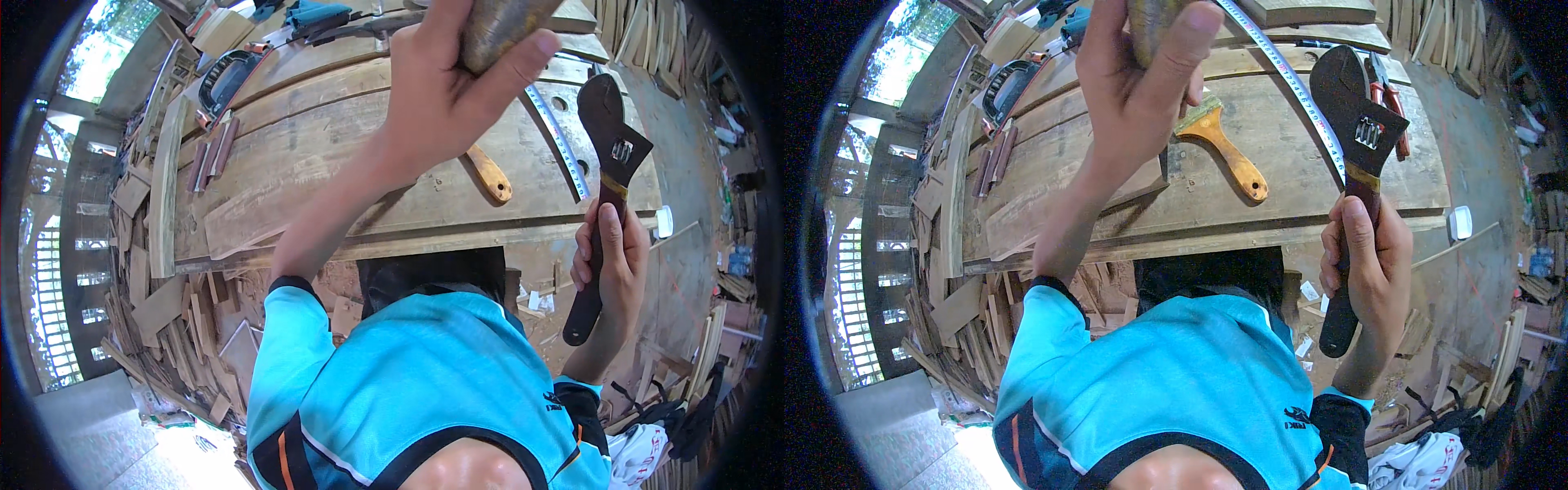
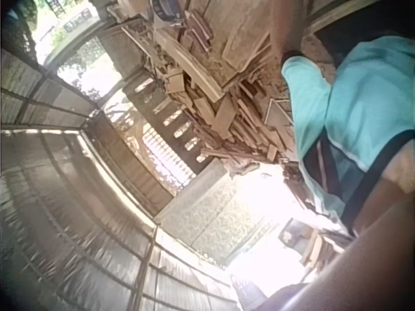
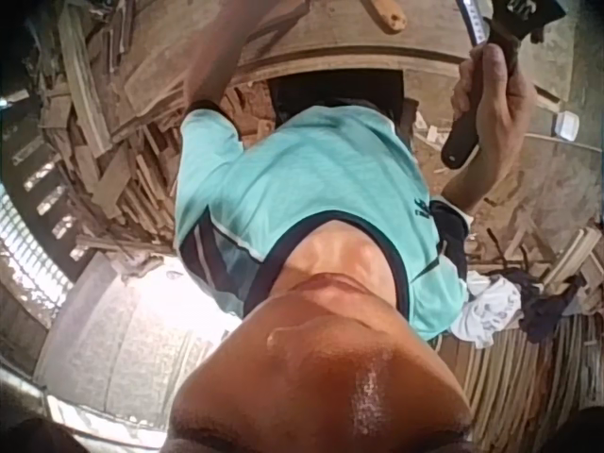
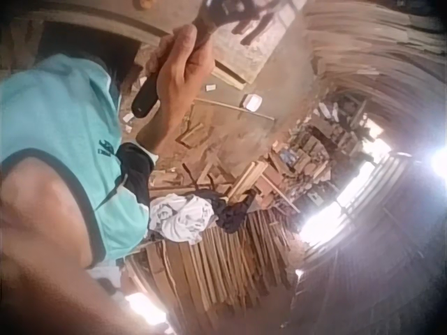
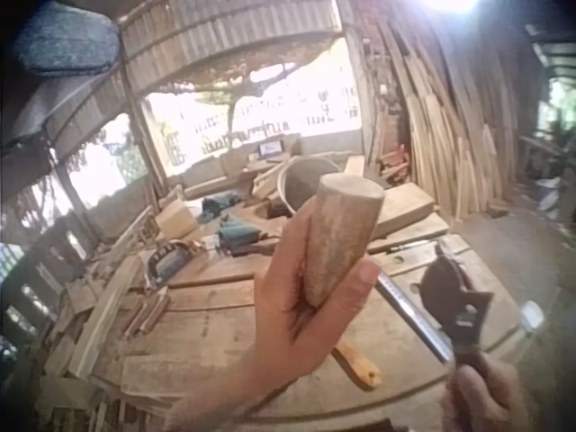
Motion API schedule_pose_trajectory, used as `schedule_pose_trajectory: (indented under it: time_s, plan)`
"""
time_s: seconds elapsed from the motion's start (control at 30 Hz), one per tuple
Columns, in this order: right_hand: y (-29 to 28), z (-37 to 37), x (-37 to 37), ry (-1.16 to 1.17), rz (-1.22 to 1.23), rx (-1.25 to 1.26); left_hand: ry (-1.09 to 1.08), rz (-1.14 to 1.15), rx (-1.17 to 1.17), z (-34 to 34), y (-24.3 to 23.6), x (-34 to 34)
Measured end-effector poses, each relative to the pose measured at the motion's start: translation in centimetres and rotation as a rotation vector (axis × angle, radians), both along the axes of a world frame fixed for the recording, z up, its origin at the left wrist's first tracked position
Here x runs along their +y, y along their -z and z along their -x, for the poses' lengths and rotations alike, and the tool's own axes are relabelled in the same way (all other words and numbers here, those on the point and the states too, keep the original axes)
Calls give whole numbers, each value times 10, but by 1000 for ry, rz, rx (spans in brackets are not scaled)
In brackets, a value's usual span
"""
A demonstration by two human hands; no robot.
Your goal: Sanding, measuring, and chiseling a piece of wood on a workbench.
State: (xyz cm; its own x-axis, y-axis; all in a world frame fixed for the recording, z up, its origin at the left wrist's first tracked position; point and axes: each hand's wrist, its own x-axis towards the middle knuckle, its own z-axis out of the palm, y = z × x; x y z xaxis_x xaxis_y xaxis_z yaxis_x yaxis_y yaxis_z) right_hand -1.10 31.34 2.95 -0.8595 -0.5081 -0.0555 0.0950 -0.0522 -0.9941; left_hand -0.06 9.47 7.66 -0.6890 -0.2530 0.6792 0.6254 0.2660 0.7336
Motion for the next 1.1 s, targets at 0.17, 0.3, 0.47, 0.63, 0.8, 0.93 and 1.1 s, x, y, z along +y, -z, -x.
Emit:
schedule_pose_trajectory:
  time_s: [0.17, 0.3, 0.47, 0.63, 0.8, 0.93, 1.1]
  plan:
    - [-3, 0, 1, 3, -10, 25, -200, 398, 250, 4, 1, -2]
    - [-3, -2, 2, -8, 0, 25, -263, 760, 576, 22, 1, -15]
    - [-3, -4, 3, 25, 7, 21, -126, 290, 245, 7, 6, -1]
    - [-4, -7, 4, 30, -18, 27, -168, 313, 222, 18, 18, -1]
    - [-5, -7, 6, 22, -13, 44, -89, 244, 116, 16, 17, 0]
    - [-6, -8, 8, 37, -9, 37, -84, 309, 245, 17, 12, 5]
    - [-6, -9, 8, 44, -22, 23, -381, 913, 408, 21, -1, -4]
